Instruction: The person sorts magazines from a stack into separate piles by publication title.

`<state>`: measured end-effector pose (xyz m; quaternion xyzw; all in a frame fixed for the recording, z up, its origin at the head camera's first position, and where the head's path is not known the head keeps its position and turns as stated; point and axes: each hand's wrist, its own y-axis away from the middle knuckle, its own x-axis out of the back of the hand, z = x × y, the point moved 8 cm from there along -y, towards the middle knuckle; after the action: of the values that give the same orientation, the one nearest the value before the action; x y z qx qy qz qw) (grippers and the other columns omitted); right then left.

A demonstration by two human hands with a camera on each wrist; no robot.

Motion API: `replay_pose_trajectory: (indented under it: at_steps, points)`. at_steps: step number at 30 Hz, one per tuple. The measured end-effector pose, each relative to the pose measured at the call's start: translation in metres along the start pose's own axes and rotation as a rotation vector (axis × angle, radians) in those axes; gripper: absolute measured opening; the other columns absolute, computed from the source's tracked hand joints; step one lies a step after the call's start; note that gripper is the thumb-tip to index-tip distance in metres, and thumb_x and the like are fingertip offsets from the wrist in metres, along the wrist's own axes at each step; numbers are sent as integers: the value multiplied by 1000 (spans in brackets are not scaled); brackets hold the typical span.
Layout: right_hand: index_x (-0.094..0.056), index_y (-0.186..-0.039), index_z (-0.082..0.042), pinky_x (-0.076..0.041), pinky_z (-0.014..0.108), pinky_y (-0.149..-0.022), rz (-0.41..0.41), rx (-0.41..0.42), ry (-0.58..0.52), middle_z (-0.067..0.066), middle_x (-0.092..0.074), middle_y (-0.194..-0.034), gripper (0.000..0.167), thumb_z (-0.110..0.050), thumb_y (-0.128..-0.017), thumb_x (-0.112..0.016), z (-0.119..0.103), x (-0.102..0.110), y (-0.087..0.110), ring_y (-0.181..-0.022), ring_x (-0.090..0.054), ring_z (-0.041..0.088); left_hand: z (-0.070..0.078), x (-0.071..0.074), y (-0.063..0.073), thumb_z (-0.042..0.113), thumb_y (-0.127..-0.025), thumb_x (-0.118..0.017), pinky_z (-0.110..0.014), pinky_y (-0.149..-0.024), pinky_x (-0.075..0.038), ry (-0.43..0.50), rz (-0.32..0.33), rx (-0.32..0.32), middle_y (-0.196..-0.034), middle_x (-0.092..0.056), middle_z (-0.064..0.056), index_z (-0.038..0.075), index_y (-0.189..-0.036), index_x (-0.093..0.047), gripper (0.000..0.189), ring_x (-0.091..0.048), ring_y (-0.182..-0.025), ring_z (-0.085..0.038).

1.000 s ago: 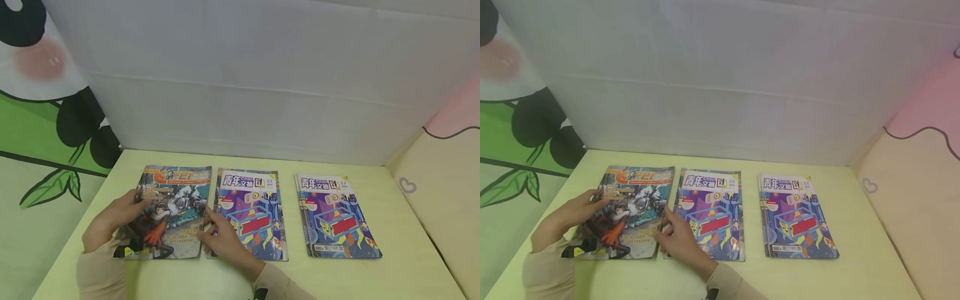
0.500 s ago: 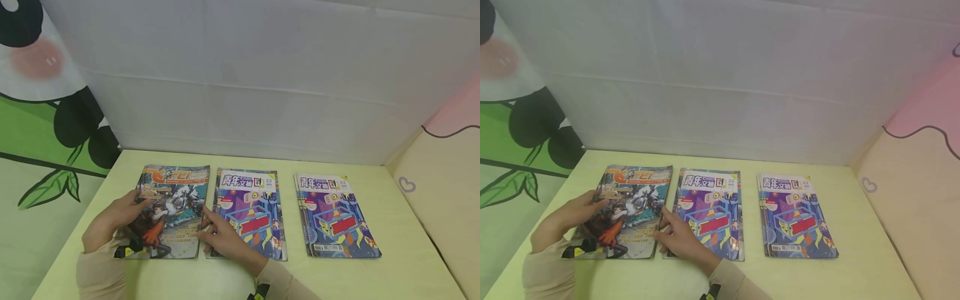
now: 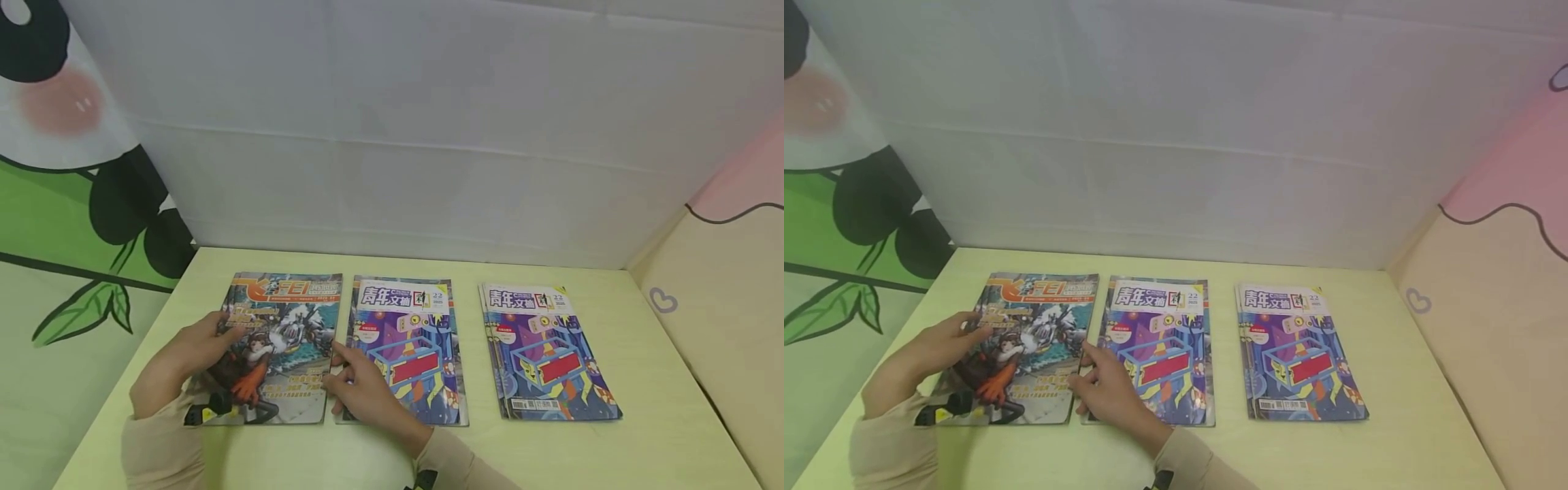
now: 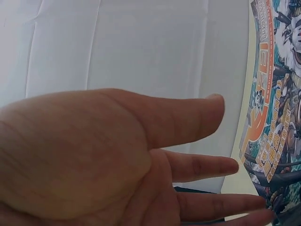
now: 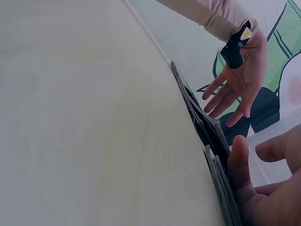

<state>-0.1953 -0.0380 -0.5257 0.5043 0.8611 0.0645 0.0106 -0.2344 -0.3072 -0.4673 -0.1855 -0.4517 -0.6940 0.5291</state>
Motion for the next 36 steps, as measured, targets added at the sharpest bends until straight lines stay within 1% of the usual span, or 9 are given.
replay_pose_trajectory:
  at_steps: [3, 6, 10, 16, 21, 25, 29, 32, 36]
  points:
    - [-44, -168, -4, -61, 25, -70, 47, 15, 16, 12, -58, -139, 63, -11, -110, -67, -2, 3, 1, -67, -67, 12, 1, 3, 0, 42, -120, -42, -77, -111, -45, 2, 33, 3, -156, -38, -50, -25, -160, -20, 81, -44, -141, -69]
    - [-49, -166, -6, -63, 29, -65, 86, 37, 20, 14, -57, -139, 58, -10, -111, -67, -6, 9, 1, -77, -68, 15, 4, 5, -1, 43, -120, -41, -76, -111, -46, -11, 65, -6, -154, -41, -51, -24, -161, -21, 81, -47, -139, -68]
    - [-52, -163, -8, -65, 35, -64, 112, 76, -3, 16, -59, -139, 53, -10, -112, -66, -12, 15, 2, -89, -68, 21, 13, 4, -2, 36, -120, -44, -75, -106, -50, -36, 118, -49, -148, -48, -51, -24, -160, -26, 74, -53, -135, -67]
    - [-54, -161, -5, -66, 41, -67, 154, 138, 29, 19, -60, -139, 51, -10, -111, -65, -28, 27, 3, -95, -69, 18, 44, -2, -4, 30, -118, -51, -73, -103, -53, -21, 170, -136, -147, -54, -48, -20, -161, -32, 68, -57, -133, -64]
    - [-58, -158, -7, -66, 46, -66, 210, 161, 31, 23, -62, -139, 49, -9, -109, -65, -42, 44, 7, -94, -72, 27, 69, -8, -2, 28, -118, -54, -72, -102, -55, 9, 186, -215, -147, -58, -43, -16, -162, -36, 65, -60, -133, -61]
    - [-60, -155, -6, -67, 46, -66, 249, 171, 14, 25, -63, -137, 48, -6, -108, -66, -51, 58, 14, -94, -72, 36, 83, -13, 0, 27, -117, -57, -71, -102, -56, 52, 204, -269, -147, -60, -40, -12, -163, -39, 62, -62, -133, -59]
    - [-60, -154, -8, -66, 40, -68, 260, 175, 41, 24, -65, -137, 47, -5, -108, -66, -55, 70, 24, -96, -71, 43, 97, -19, 1, 26, -117, -59, -68, -97, -58, 87, 228, -346, -142, -66, -35, -8, -162, -44, 58, -67, -126, -54]
    - [-62, -153, -12, -65, 38, -66, 276, 181, 84, 22, -66, -136, 46, -7, -108, -66, -55, 78, 31, -95, -71, 43, 106, -25, 2, 25, -117, -60, -65, -93, -60, 108, 225, -383, -140, -68, -32, -6, -162, -46, 57, -69, -122, -50]
    - [-63, -153, -13, -63, 36, -62, 301, 199, 132, 21, -66, -133, 47, -4, -107, -68, -53, 87, 41, -91, -70, 39, 115, -34, 0, 23, -117, -60, -62, -92, -61, 140, 207, -400, -141, -67, -31, -6, -162, -46, 55, -68, -125, -50]
